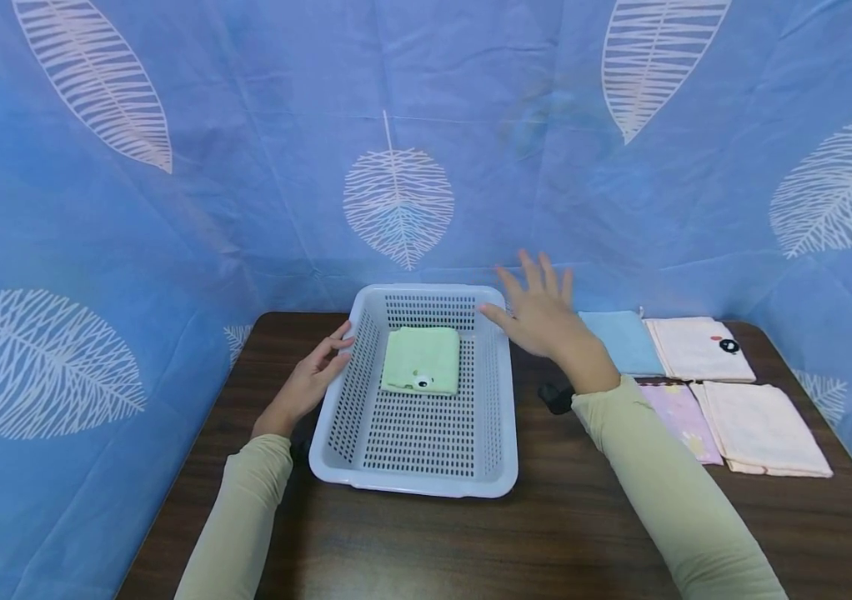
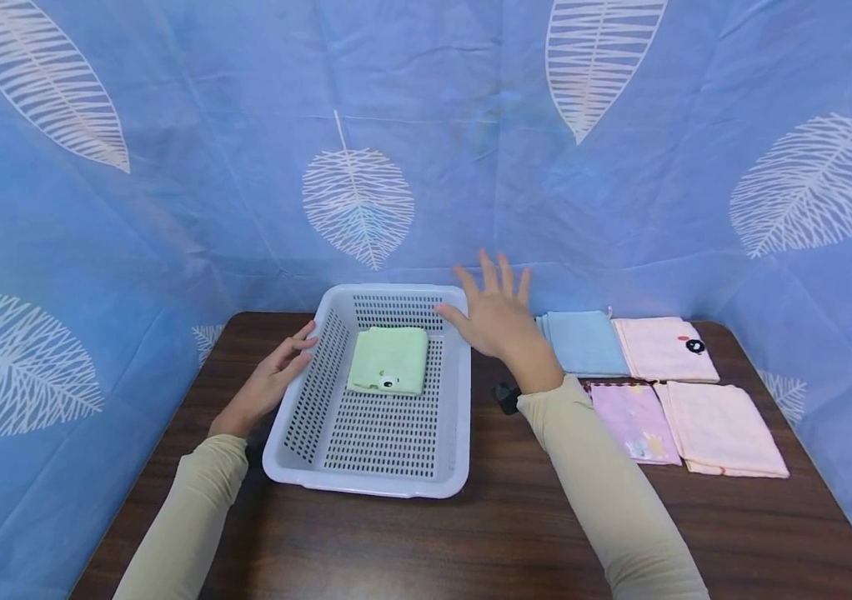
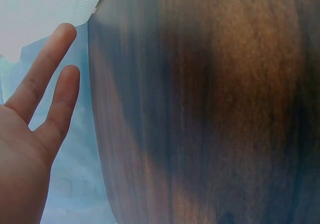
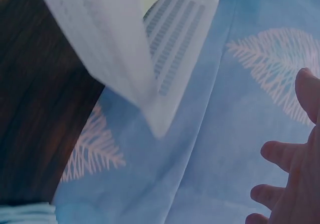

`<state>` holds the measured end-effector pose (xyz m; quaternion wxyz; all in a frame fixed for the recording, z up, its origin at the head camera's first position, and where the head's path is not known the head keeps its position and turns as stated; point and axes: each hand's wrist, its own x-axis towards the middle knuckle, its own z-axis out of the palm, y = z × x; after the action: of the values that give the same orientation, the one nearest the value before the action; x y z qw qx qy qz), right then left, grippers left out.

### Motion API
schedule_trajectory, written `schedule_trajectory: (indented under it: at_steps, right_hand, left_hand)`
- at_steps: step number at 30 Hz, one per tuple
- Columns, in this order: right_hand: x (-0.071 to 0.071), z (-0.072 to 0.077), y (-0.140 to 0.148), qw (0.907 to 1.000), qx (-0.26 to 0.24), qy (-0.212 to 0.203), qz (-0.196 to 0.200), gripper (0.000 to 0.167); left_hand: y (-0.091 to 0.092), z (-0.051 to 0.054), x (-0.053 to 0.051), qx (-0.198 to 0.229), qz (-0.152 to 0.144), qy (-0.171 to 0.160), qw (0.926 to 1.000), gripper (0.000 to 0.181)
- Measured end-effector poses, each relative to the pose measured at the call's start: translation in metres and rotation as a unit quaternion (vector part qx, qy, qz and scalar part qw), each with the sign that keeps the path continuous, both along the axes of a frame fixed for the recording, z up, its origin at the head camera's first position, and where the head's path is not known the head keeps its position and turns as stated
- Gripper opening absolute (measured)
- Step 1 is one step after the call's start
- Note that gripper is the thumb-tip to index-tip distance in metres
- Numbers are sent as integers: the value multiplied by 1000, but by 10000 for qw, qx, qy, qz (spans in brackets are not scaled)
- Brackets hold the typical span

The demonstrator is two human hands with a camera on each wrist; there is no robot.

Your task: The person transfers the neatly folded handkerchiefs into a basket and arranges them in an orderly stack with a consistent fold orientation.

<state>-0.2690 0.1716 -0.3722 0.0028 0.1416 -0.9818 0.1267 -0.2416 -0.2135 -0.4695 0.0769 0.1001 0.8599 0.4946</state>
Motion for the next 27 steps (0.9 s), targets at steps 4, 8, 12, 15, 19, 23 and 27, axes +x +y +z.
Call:
schedule_trajectory:
  at_steps: [4,8,12,15,19,23,27]
  right_hand:
    - [-2,2,11,9999,73,3,-80,81]
    - [-2,1,20,9999,40,-55,-129,80]
    - [-4,0,30,9997,178,-103,-145,79]
    - [-7,0,36,9994,294,-90,-140,78]
    - [-9,0,43,9993,305,-115,-178,78]
    - [-11,-3,50,9993,245,-131,-236,80]
    - [-12,-7,60,9991,236,-201,-294,83]
  left_hand:
    - [-6,-21,-9,19,46,144,9999,46]
    - [-7,-22,-9,-14,104,193,9998,47]
    - [-7,-22,-10,-31,155,186,9997,50]
    - [-9,-22,-10,10,156,172,9997,51]
    - [-10,-22,-8,81,170,160,9997,50]
    - [-10,-23,-9,92,147,180,9997,50]
    - [-8,-26,-12,166,78,180,9997,50]
